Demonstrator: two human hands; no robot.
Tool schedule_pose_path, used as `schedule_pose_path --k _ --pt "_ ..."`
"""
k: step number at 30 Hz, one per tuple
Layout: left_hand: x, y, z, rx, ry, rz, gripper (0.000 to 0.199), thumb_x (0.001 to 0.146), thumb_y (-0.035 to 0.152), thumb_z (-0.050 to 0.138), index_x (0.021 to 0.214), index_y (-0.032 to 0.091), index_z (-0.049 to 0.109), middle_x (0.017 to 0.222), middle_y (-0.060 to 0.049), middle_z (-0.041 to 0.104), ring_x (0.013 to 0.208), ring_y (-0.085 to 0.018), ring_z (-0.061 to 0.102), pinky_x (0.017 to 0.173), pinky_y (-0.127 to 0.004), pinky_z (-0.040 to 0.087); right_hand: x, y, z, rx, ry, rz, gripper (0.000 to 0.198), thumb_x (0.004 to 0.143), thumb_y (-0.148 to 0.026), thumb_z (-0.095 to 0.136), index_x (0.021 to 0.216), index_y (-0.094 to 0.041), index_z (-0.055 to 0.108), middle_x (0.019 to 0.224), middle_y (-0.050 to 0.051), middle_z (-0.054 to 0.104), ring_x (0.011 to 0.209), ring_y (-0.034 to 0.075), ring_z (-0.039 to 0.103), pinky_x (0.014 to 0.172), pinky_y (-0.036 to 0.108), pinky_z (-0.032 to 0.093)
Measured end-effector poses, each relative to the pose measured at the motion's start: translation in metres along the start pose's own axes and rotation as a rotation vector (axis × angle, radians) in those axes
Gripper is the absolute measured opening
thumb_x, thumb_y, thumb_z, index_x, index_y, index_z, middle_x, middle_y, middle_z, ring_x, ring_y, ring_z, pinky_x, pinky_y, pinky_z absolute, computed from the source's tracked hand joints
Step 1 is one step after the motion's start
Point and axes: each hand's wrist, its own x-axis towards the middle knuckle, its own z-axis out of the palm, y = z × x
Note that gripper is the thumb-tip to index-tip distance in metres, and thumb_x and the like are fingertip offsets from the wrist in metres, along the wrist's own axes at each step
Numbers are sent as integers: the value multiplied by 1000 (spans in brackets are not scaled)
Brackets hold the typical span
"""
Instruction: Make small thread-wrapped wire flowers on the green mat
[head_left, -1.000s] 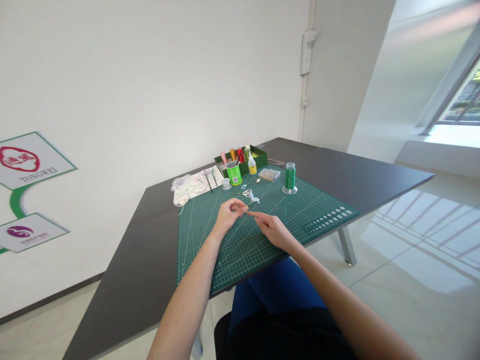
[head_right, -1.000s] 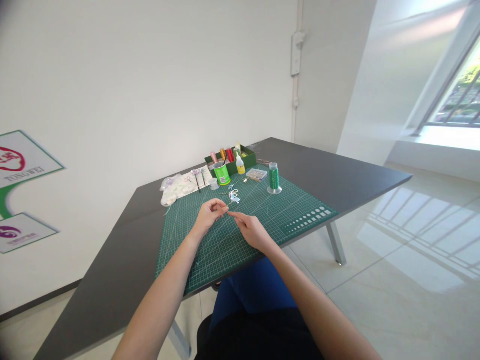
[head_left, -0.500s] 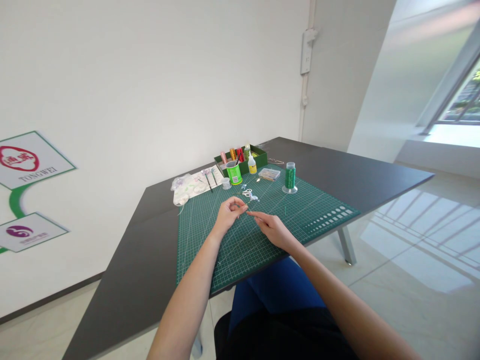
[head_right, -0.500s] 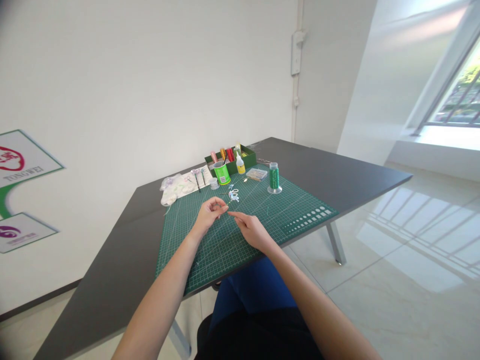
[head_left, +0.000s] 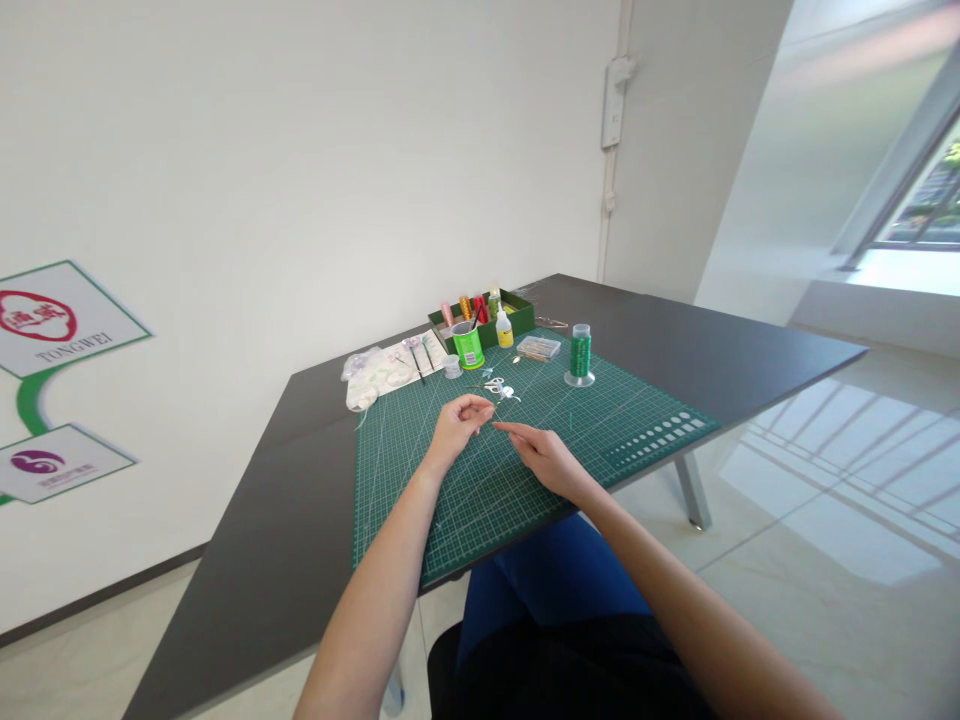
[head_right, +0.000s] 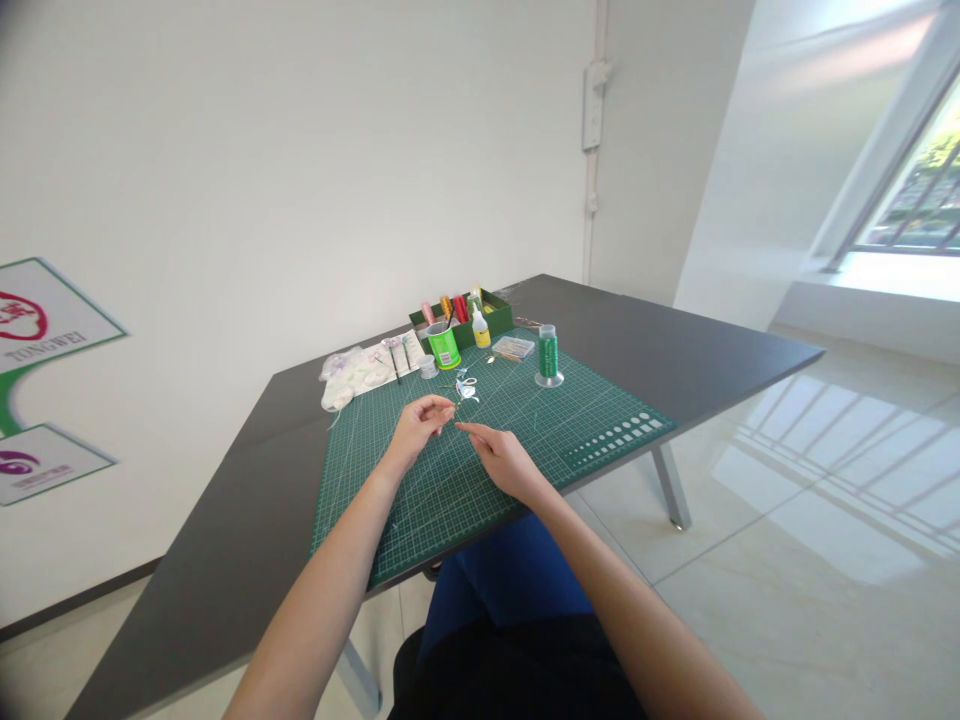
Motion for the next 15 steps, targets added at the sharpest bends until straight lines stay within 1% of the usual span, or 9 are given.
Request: schedule_pose_path --k 5,11,15 --pt "0 -2 -1 9 -2 -16 40 74 49 76 88 12 72 60 1 58 49 -7 42 48 -21 28 0 0 0 5 6 -2 43 97 -27 40 126 -10 68 62 -1 52 49 9 32 51 23 28" --pt "-1 3 1 -30 -21 -16 37 74 48 75 83 12 73 68 -2 63 50 -6 42 48 -22 26 0 2 1 10 10 -14 44 96 -27 41 126 -10 67 64 0 55 50 10 33 52 23 29" --pt "-3 8 2 -11 -27 -16 37 77 49 73 83 12 75 64 -1 60 50 -7 42 49 -23 26 0 2 1 14 3 -2 45 96 -28 40 128 -9 66 65 1 56 50 10 33 52 24 29"
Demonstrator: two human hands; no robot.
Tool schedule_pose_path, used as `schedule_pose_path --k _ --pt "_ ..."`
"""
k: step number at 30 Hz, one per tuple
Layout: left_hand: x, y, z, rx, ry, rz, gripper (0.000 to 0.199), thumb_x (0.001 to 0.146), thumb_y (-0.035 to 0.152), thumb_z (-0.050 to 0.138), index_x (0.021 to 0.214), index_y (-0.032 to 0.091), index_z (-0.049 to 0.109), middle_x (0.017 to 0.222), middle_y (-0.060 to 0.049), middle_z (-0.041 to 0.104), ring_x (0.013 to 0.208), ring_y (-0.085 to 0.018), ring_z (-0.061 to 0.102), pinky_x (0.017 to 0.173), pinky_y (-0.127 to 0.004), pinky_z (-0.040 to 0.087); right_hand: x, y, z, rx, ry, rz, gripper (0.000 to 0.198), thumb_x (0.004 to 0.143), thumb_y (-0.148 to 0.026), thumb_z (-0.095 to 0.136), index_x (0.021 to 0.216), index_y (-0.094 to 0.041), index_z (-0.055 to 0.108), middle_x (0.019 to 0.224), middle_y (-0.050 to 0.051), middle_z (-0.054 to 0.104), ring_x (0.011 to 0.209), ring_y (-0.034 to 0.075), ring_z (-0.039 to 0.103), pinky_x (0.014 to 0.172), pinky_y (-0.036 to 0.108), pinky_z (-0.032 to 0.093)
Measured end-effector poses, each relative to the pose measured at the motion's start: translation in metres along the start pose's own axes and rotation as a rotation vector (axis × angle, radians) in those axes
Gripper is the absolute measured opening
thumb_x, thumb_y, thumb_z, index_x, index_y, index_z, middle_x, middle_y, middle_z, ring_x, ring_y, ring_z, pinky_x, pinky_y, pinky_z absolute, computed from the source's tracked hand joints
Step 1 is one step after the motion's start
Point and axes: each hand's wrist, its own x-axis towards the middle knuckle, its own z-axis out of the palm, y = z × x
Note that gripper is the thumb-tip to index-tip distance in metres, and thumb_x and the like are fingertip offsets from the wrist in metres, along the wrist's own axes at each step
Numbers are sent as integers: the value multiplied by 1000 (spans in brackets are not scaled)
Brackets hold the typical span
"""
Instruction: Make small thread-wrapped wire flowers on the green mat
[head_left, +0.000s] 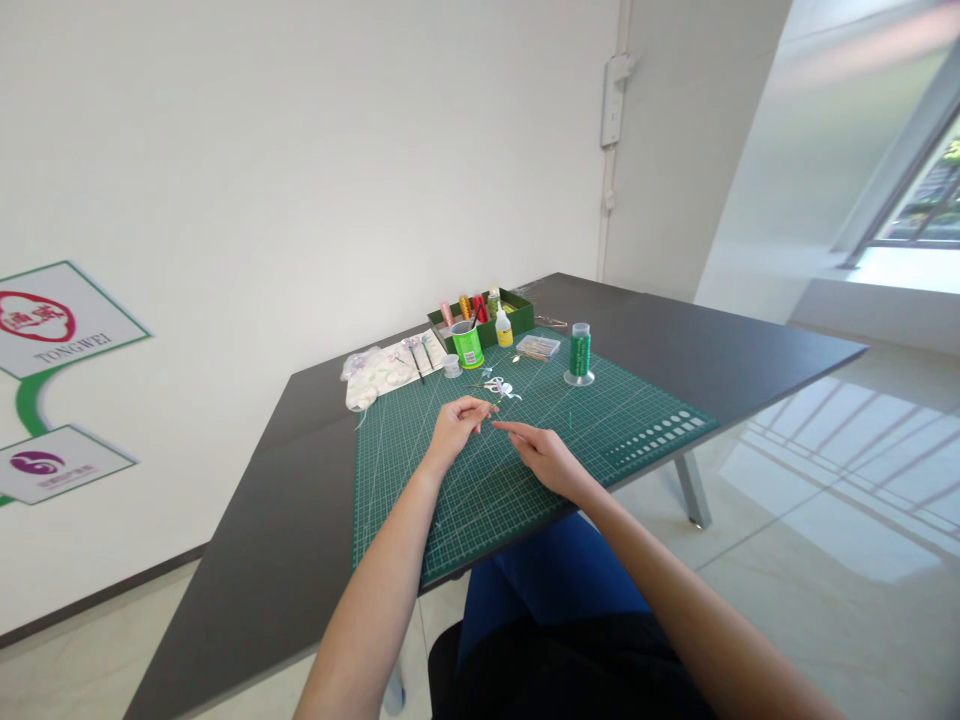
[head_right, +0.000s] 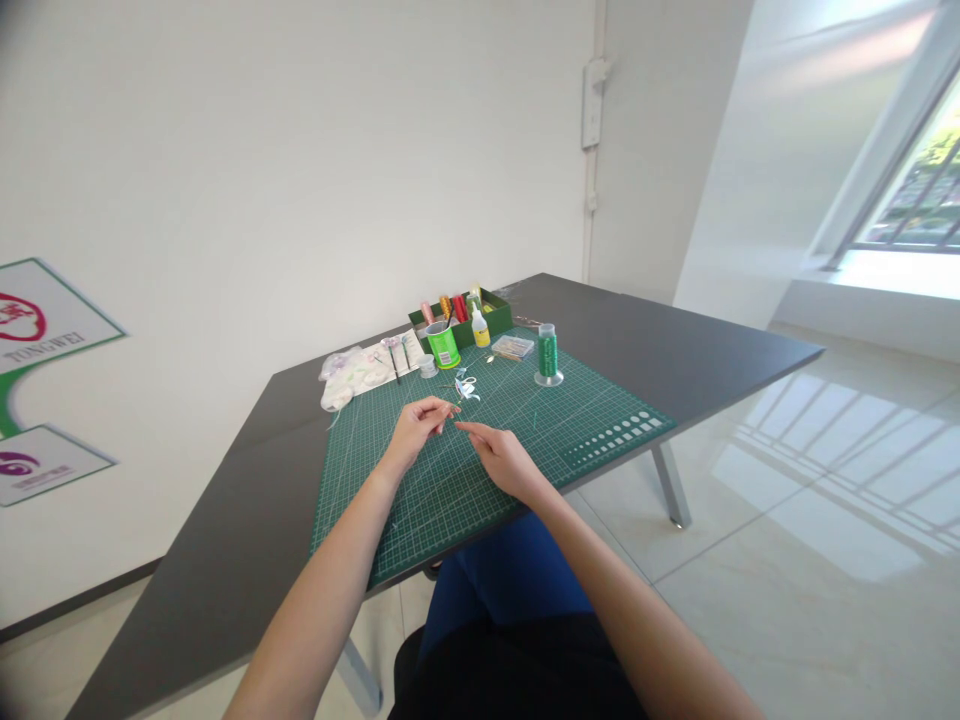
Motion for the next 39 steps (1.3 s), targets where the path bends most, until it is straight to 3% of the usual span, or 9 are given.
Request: schedule_pose_path --k 23,39 --pt "1 -3 0 -11 19 -9 33 73 45 77 79 13 71 78 -6 71 54 -8 47 50 -22 33 0 -2 -1 -19 -7 12 44 97 -28 40 127 -9 67 61 -1 52 49 10 31 51 24 28" --pt "1 -5 0 12 24 -6 35 71 45 78 78 13 69 57 2 55 51 -8 45 49 -21 31 0 -1 -1 -22 -13 9 46 97 -28 40 127 -8 67 61 -1 52 48 10 31 50 24 27"
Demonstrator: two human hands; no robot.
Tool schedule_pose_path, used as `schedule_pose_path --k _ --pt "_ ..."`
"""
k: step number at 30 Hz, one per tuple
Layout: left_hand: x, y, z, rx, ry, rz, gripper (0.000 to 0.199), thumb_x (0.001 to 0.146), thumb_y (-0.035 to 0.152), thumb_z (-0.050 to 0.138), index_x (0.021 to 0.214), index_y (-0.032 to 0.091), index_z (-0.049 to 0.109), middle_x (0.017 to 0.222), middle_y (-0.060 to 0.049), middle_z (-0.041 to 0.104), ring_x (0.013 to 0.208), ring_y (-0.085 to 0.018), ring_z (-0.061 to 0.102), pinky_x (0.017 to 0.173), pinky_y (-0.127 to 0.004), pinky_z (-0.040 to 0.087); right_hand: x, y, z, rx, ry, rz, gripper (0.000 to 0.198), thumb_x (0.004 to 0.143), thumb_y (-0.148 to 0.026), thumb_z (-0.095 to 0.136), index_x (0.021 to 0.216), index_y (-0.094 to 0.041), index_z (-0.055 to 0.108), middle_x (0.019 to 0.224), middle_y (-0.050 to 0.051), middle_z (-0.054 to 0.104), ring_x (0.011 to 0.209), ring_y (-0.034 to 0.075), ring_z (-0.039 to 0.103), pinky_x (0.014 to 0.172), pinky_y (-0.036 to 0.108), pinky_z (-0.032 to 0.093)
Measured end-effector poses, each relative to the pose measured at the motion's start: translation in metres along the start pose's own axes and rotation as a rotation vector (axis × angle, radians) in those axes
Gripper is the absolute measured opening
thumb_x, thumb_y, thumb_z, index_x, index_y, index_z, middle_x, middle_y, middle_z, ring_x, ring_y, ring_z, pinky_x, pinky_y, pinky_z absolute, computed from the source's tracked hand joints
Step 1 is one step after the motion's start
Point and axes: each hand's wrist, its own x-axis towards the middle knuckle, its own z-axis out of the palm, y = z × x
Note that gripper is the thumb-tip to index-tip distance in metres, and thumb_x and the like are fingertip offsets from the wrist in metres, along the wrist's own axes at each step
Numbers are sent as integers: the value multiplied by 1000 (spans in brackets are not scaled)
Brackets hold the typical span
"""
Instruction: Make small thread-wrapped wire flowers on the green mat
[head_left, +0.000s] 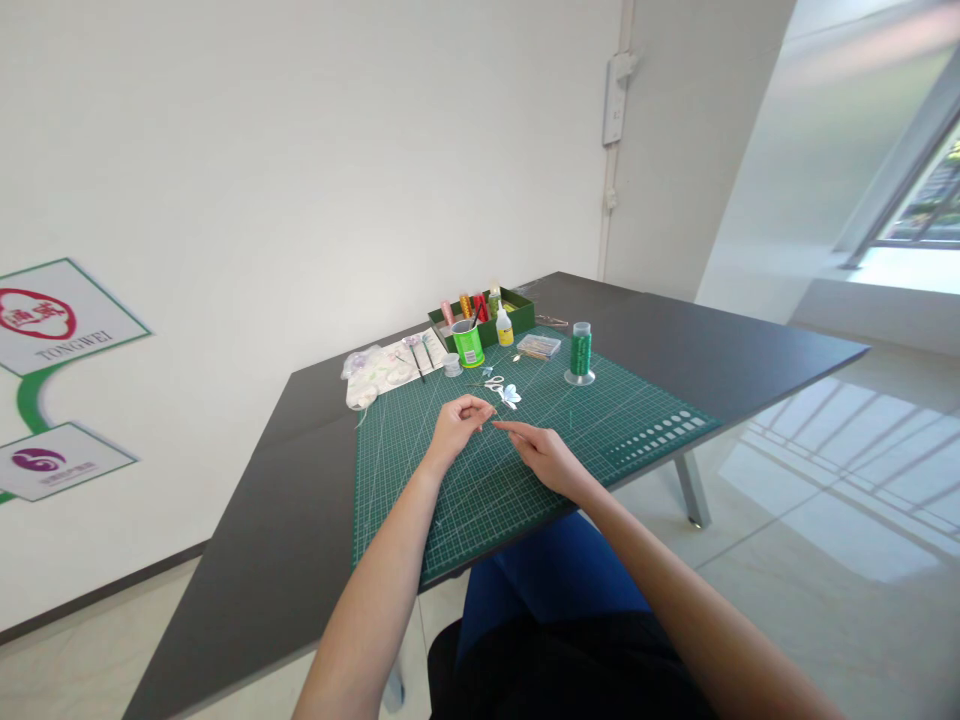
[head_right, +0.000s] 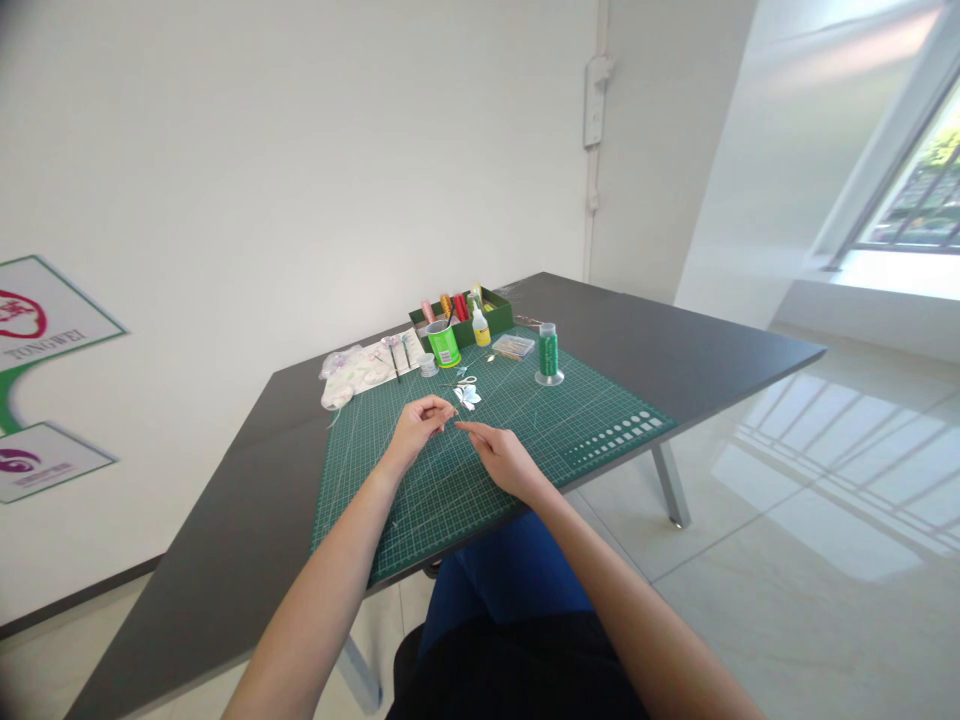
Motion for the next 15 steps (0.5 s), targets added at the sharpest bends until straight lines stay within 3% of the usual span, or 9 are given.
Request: schedule_pose_path --k 15 --pt "0 -2 -1 -16 -12 -31 36 71 46 78 79 13 67 53 2 53 48 -8 44 45 -20 28 1 2 1 -10 10 -14 43 97 -29 40 126 -12 68 59 -2 51 48 10 32 49 24 27"
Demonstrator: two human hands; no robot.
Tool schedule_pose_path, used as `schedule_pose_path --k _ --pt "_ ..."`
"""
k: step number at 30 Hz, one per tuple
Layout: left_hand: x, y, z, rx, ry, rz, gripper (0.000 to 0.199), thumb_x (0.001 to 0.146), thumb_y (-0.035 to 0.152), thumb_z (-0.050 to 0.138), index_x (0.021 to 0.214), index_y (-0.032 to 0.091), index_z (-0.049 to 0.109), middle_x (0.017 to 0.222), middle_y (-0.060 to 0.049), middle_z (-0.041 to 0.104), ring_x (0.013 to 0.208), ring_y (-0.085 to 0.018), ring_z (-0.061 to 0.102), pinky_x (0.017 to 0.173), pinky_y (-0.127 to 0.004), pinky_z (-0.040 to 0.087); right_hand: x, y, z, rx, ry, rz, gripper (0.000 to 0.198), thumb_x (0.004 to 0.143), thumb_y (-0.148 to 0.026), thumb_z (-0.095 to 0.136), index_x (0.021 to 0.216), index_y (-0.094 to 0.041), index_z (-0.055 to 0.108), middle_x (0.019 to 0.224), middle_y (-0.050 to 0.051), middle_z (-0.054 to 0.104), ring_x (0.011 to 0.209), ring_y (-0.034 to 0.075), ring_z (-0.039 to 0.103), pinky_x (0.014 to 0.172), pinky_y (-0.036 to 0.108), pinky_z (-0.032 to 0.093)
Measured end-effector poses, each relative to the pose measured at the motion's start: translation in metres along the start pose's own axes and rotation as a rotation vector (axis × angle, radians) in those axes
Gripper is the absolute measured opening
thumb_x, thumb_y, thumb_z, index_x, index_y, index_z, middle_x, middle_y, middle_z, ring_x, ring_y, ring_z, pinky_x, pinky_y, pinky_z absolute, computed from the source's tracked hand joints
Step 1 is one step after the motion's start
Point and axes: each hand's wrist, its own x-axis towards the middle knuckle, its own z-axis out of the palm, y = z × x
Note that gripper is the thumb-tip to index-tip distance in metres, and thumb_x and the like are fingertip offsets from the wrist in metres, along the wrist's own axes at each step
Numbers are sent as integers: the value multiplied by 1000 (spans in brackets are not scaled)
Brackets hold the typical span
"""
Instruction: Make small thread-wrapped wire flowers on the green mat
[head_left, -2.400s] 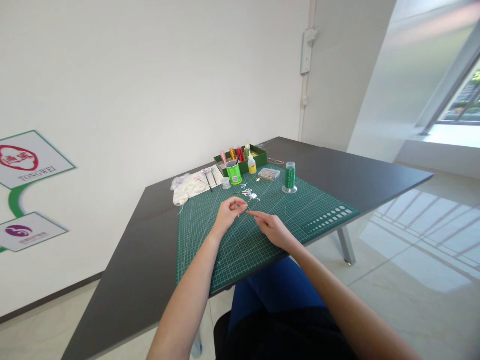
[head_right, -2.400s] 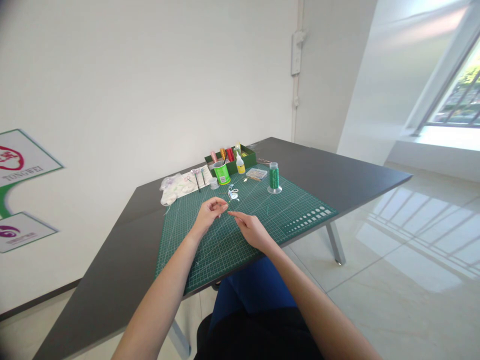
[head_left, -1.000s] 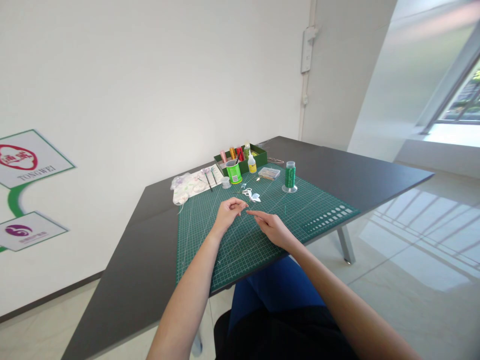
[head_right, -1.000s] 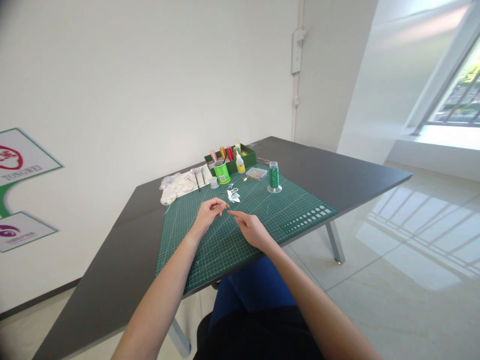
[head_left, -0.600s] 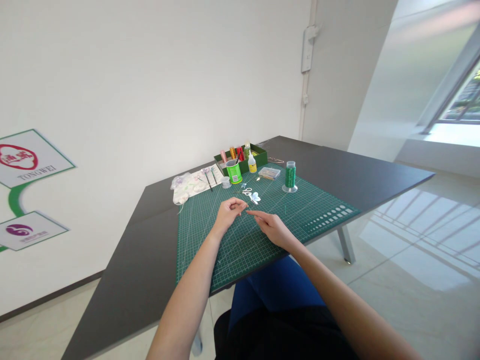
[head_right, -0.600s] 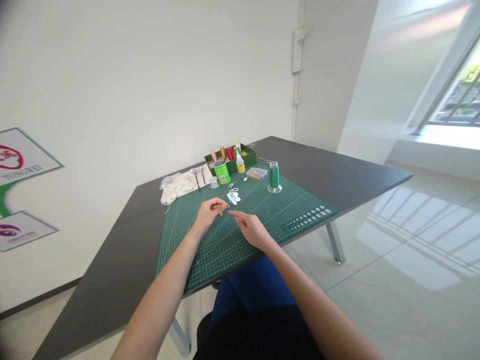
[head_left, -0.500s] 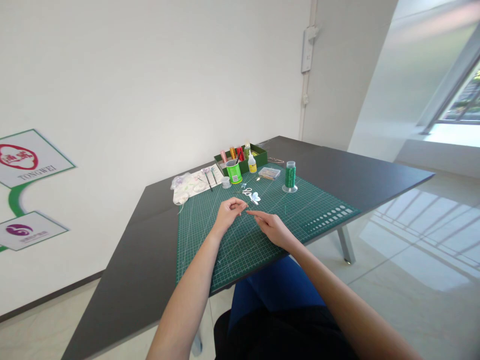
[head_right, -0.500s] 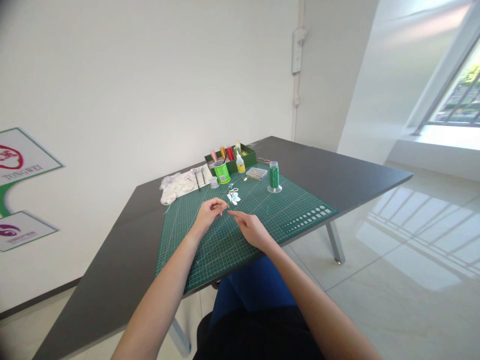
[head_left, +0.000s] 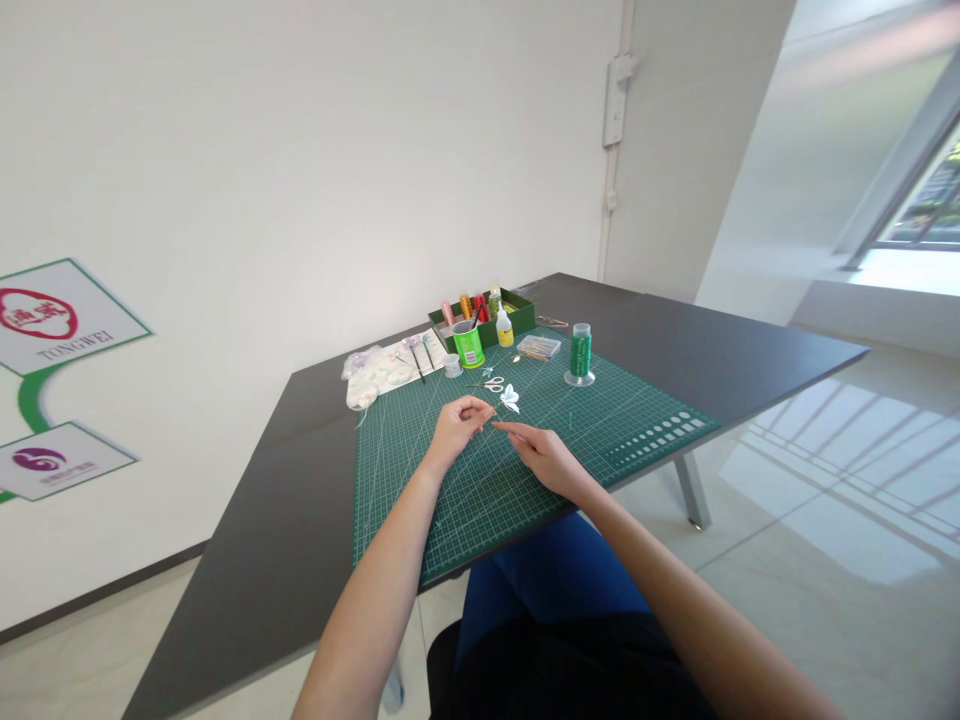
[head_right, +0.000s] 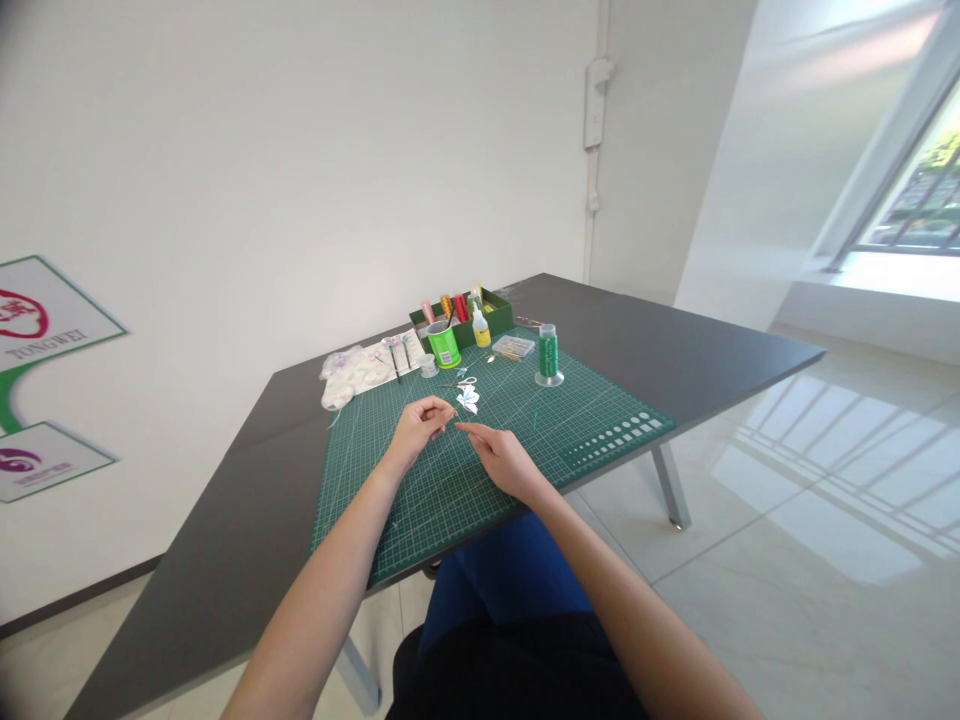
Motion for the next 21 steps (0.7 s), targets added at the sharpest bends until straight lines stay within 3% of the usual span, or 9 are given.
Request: schedule_pose_path --k 13,21 --pt "1 -3 0 8 -4 12 37 72 47 78 80 13 66 51 4 53 43 -6 41 43 -20 28 0 2 1 0 2 13 44 97 -28 41 128 -11 67 62 -1 55 48 10 31 50 23 27" --pt "1 -3 0 12 -4 -2 37 72 47 77 81 13 66 55 2 59 43 -7 46 43 -20 36 0 2 1 4 -1 8 45 97 -28 39 128 -12 67 60 -2 52 49 10 31 50 23 27"
